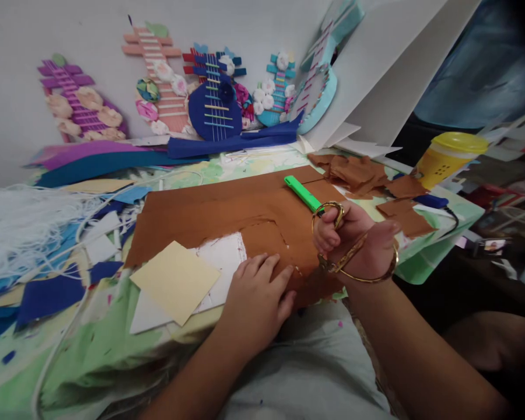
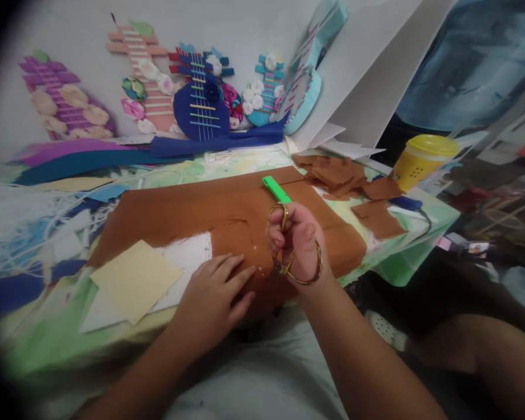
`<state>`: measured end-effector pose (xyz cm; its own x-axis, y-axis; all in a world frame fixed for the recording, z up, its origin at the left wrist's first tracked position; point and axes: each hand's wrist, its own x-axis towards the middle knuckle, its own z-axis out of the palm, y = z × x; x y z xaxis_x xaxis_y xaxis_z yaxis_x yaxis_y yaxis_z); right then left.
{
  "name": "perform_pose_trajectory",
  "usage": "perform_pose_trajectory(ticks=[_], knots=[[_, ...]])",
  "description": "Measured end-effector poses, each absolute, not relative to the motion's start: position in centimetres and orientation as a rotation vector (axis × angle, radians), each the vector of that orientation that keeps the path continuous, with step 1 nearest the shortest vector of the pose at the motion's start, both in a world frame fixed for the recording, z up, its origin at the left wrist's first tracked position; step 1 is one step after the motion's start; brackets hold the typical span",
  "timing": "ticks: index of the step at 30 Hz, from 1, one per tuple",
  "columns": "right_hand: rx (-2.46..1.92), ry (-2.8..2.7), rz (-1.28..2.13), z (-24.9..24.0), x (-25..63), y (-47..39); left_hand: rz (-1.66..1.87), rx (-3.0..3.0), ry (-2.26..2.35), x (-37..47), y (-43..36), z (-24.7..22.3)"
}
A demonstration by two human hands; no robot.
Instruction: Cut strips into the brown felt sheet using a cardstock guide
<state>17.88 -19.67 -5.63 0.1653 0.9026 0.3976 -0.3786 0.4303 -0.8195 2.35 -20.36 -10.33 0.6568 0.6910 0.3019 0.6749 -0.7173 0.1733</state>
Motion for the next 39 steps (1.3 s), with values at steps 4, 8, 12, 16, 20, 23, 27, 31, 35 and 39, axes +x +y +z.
perform_pose_trajectory(ticks=[4,8,12,16,20,23,27,31,35,39], knots=[[-0.654,-1.078,0.989,-5.5,17.6,-20.5,0.542,2.811,1.164,2.4,-20.4,-10.3],[-0.663,-1.106,0.982,-5.8,17.3,-21.0,0.534,2.804,1.171,2.4,-20.4,-10.2],[-0.669,-1.137,0.951,-6.5,17.3,-21.0,0.532,2.792,1.176,2.4,-20.5,-10.0],[-0.707,-1.122,0.913,-6.7,17.4,-20.9,0.529,2.786,1.173,2.4,-20.5,-9.9],[-0.749,-1.127,0.893,-6.7,17.4,-21.0,0.527,2.780,1.165,2.3,-20.5,-9.9],[-0.763,-1.126,0.895,-7.2,17.3,-20.9,0.529,2.774,1.168,2.3,-20.5,-9.9],[-0.719,-1.167,0.941,-8.3,17.1,-20.7,0.510,2.764,1.178,2.4,-20.5,-9.9],[-0.686,-1.170,0.993,-8.8,17.2,-20.7,0.533,2.755,1.179,2.4,-20.6,-9.8],[-0.686,-1.147,0.975,-8.0,17.8,-20.9,0.533,2.746,1.193,2.4,-20.6,-9.7],[-0.633,-1.199,0.976,-6.7,18.7,-21.1,0.564,2.755,1.180,2.4,-20.6,-9.9]])
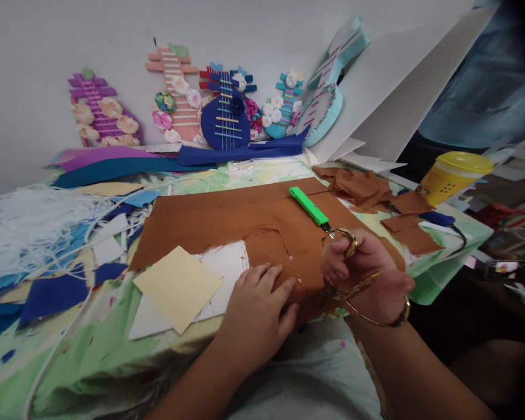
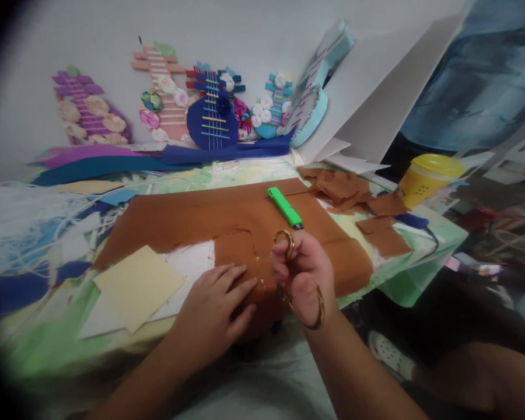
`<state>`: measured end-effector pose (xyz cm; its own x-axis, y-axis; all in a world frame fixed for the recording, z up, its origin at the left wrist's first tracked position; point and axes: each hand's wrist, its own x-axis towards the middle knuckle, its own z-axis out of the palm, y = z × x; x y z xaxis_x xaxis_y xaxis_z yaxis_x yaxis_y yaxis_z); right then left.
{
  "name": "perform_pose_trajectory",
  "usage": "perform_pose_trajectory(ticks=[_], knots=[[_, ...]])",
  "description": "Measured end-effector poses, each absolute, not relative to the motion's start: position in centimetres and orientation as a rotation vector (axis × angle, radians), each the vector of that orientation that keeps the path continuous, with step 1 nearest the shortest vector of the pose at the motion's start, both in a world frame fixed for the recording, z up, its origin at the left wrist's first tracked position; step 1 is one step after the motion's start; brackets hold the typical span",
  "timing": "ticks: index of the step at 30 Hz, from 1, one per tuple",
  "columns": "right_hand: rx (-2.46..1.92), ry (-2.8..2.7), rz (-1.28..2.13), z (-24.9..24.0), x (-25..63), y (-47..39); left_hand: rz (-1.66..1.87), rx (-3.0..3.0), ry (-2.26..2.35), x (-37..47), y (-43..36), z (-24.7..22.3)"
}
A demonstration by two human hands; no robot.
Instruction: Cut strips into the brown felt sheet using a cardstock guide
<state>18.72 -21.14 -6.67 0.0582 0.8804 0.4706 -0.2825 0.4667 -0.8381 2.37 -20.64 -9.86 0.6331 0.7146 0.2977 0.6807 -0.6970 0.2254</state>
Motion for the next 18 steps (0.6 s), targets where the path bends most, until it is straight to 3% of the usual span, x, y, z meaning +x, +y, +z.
perform_pose_trajectory(ticks=[18], knots=[[-0.644,-1.039,0.879,-7.6,17.6,-21.2,0.623,2.827,1.168,2.4,-20.4,-10.3]])
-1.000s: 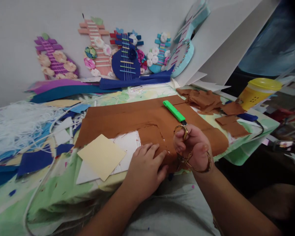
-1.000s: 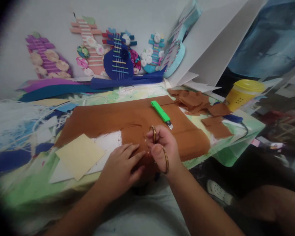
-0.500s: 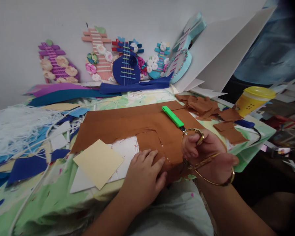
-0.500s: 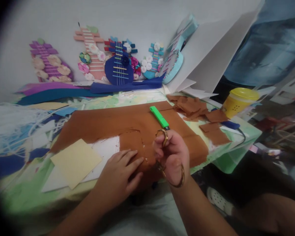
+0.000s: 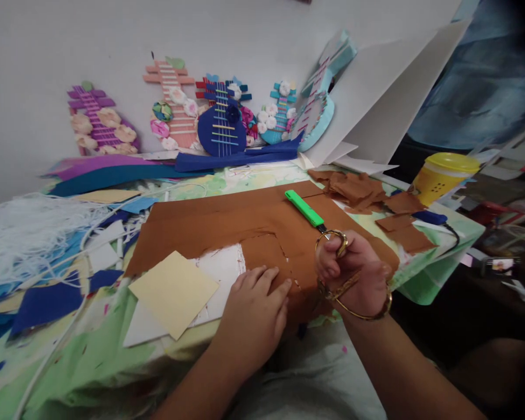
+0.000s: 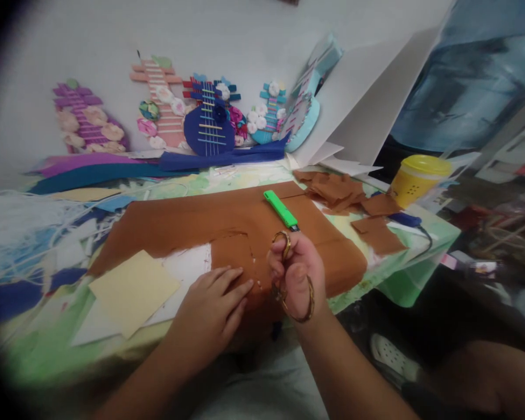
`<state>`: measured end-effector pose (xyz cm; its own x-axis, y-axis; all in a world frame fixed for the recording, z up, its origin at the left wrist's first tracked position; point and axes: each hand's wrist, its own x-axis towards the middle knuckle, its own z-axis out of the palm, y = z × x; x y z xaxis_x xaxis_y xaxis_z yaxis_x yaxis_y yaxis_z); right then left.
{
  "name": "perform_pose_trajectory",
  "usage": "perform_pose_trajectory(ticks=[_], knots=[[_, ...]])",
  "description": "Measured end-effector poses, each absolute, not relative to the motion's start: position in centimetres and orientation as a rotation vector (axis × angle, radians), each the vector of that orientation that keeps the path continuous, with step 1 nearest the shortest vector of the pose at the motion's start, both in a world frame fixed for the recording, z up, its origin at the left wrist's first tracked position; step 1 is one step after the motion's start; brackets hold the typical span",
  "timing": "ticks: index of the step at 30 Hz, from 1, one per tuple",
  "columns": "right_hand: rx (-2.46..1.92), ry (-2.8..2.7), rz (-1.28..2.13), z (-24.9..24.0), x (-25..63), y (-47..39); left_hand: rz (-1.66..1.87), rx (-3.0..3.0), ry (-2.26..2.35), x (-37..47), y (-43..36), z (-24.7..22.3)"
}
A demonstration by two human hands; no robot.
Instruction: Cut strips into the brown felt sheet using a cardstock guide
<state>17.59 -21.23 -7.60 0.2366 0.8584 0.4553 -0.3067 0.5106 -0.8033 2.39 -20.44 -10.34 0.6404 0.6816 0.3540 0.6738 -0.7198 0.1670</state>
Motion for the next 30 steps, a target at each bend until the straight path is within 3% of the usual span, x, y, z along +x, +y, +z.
perform_pose_trajectory(ticks=[21,30], knots=[[-0.876,-1.029,0.923,-10.7,16.5,-19.9,0.575,2.821,1.188,2.4,-20.5,-10.1],[-0.785,-1.086,1.041,-11.3,17.1,-20.3,0.553,2.816,1.208,2.5,-20.6,-10.1]])
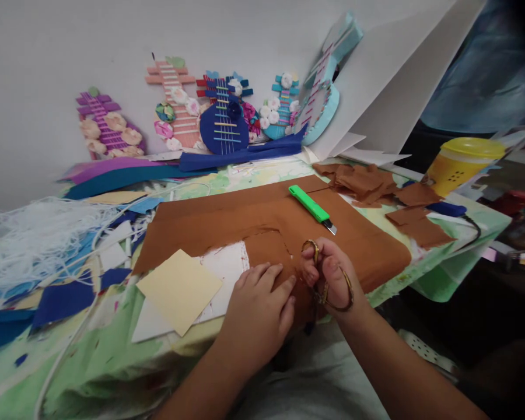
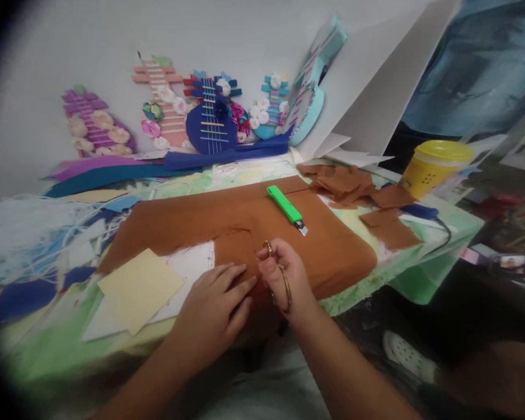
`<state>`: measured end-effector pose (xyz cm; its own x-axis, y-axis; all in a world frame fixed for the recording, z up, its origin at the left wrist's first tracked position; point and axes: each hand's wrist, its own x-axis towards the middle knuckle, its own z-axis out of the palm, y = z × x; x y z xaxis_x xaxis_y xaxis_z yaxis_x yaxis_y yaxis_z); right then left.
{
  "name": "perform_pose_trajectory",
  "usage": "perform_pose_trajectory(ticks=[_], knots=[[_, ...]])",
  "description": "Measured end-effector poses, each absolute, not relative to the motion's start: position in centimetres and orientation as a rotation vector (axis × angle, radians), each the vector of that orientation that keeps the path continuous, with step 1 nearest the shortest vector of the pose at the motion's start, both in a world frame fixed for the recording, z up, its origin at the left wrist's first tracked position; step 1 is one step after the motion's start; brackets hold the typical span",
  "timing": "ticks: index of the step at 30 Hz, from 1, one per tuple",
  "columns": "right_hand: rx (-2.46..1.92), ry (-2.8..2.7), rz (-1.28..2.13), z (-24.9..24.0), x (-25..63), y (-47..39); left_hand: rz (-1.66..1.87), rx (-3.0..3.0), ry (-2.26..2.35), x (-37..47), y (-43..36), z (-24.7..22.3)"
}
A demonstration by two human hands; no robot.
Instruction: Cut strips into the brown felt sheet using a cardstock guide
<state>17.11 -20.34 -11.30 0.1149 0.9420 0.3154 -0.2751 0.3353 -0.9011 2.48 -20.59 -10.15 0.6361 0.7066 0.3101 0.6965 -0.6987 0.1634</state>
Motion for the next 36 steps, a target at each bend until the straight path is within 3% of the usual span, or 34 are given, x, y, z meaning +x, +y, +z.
perform_pose_trajectory(ticks=[13,32,36], knots=[[-0.901,-1.213,0.918,-12.1,17.3,-20.8,0.484,2.812,1.211,2.5,-20.5,-10.0],[-0.755,-1.280,0.739,-13.7,17.0,-23.4,0.519,2.770,1.219,2.5,-20.7,-10.0],[-0.598,-1.241,0.814,-12.0,18.2,-23.6,0.503,2.788,1.229,2.4,-20.8,-10.0]])
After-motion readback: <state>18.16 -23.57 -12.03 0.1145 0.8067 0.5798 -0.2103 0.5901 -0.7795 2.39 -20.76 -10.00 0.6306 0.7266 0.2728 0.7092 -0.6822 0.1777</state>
